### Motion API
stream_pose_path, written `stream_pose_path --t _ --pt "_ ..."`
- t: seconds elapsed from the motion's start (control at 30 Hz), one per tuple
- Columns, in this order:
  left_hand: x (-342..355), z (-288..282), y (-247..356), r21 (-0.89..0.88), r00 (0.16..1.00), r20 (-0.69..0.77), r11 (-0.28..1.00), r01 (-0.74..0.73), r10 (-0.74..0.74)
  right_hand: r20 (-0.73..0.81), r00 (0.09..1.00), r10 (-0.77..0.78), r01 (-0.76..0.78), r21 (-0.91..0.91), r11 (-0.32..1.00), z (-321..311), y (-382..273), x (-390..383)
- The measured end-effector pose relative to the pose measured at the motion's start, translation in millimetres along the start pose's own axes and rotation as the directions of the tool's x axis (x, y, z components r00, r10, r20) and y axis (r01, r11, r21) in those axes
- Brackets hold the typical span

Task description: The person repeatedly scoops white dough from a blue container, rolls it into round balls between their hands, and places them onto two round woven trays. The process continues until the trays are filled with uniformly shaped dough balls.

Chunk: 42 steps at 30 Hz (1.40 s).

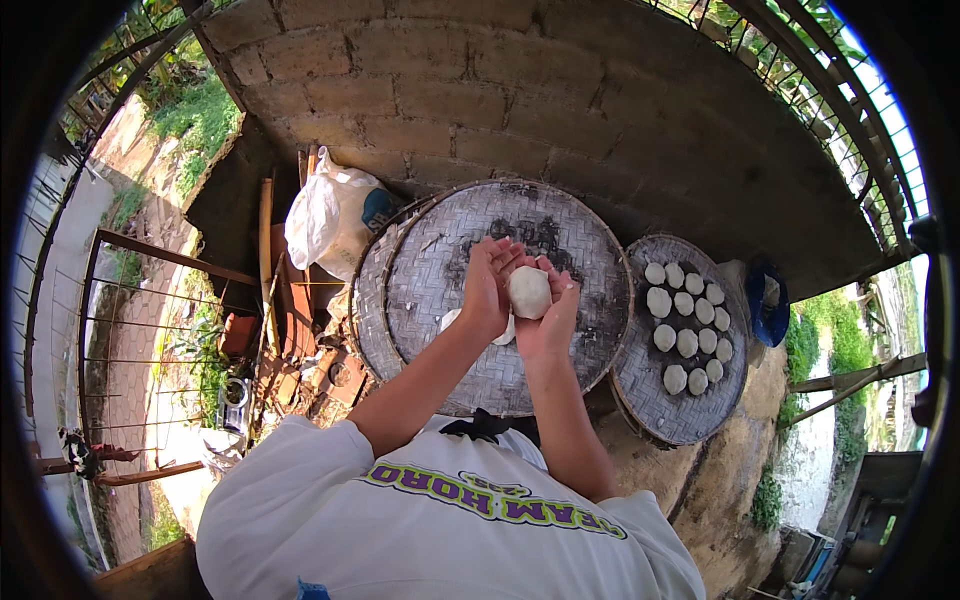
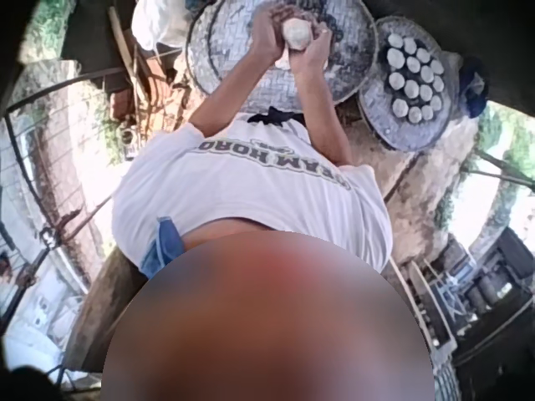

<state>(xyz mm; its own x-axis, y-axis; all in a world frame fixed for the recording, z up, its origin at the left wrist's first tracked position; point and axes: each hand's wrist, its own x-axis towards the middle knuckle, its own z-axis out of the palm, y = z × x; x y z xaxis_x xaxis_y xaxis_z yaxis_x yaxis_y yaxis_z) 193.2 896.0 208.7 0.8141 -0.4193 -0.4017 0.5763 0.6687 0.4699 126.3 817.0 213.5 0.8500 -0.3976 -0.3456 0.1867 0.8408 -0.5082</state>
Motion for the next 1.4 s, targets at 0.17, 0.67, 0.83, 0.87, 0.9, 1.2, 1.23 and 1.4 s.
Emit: stream_pose_path --t 0.17,0.67,0.83,0.87,0.9,1.2,1.23,1.4 --pt "6 2 0 -0.074 0.886 0.289 0.914 0.399 -0.363 0.46 0.732 -0.503 0.678 -0.566 0.469 0 2 -3" --pt "46 -8 3 0.066 0.985 0.083 0.987 0.144 -0.149 -0.021 0.989 -0.147 0.132 -0.336 0.933 3 8 37" --pt "53 -35 7 0.008 0.973 0.018 0.973 0.23 -0.23 0.211 0.952 -0.22 0.302 -0.556 0.774 -17 13 56" --pt "50 -49 8 -0.036 0.969 0.024 0.969 0.245 -0.245 0.332 0.896 -0.294 0.444 -0.689 0.573 -27 18 52" --pt "48 -63 7 -0.094 0.97 0.097 0.968 0.233 -0.224 0.306 0.911 -0.277 0.411 -0.73 0.546 -36 29 50" --pt "68 -207 -59 0.433 0.821 -0.563 0.88 0.193 0.097 -0.449 0.768 0.457 -0.626 -0.374 0.684 -120 156 103" --pt "77 -219 -63 0.439 0.834 -0.539 0.885 0.157 0.119 -0.394 0.8 0.452 -0.597 -0.448 0.666 -127 164 111" --pt "136 -261 -62 0.458 0.877 -0.466 0.88 0.122 0.121 -0.386 0.855 0.347 -0.513 -0.532 0.674 -140 191 161"
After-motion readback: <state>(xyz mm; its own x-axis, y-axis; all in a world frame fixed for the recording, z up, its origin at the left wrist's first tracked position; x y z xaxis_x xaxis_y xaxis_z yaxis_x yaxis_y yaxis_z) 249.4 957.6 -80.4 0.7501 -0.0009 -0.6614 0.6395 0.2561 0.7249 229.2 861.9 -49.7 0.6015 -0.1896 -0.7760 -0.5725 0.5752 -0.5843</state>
